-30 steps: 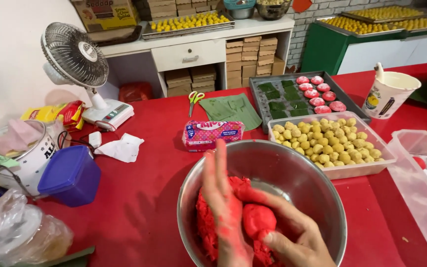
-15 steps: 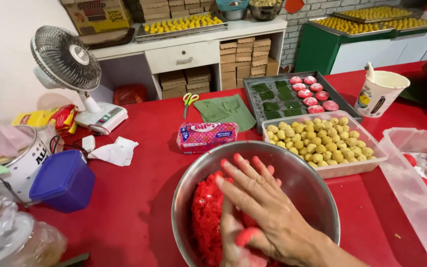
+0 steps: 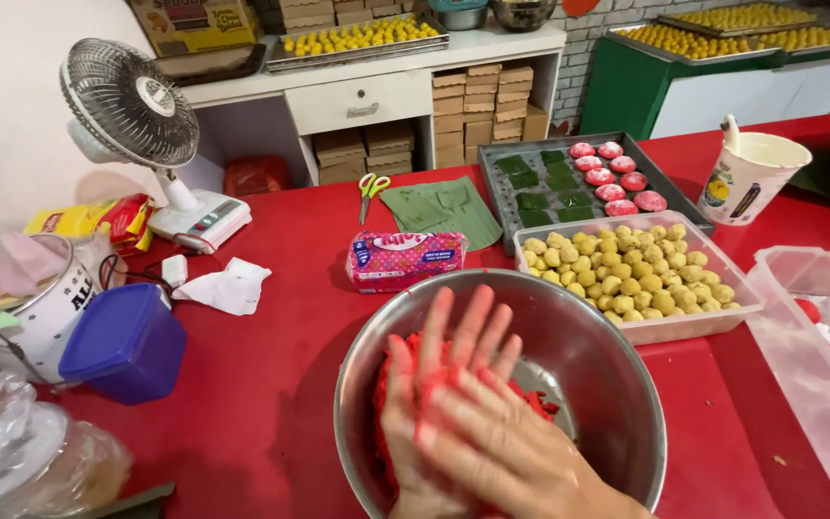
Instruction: Manually wrapping yellow filling inside red dough to create uniform snack balls in a bakery production area.
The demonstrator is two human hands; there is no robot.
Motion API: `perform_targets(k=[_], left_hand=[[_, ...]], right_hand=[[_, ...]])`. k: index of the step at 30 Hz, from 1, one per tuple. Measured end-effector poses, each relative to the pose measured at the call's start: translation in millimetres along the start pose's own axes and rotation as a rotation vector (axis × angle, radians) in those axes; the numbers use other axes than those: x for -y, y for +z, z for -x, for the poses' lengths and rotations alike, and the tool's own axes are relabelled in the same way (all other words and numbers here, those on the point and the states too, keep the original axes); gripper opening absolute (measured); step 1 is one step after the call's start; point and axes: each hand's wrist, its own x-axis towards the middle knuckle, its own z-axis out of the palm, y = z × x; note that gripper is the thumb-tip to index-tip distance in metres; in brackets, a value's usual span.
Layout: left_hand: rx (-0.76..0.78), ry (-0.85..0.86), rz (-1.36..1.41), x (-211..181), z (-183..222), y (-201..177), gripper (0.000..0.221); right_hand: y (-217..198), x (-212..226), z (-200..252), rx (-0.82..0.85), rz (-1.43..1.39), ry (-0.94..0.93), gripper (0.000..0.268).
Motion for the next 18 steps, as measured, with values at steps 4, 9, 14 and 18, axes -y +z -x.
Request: perform_targets(k=[4,9,14,18], left_hand=[[0.102,0.024,-0.088,41,6,-30,0.088],[-0.163,-0.11,0.227,19,-2,24,0.065],[-0.817,-0.085,-0.005,7,-12,47,0.07],[-0.199,-0.263,0.162,-12,20,-26,0.063]], right_hand=[[-4,-11,-15,0.163,0.163,-0.024,0.062],[-43,-10,-42,-0.002,-0.398,0.444,0.091],[-44,-6,-18,0.138,-0.227,0.26,0.054],[-40,1,6,0.116,-0.139,0.35,0.046]])
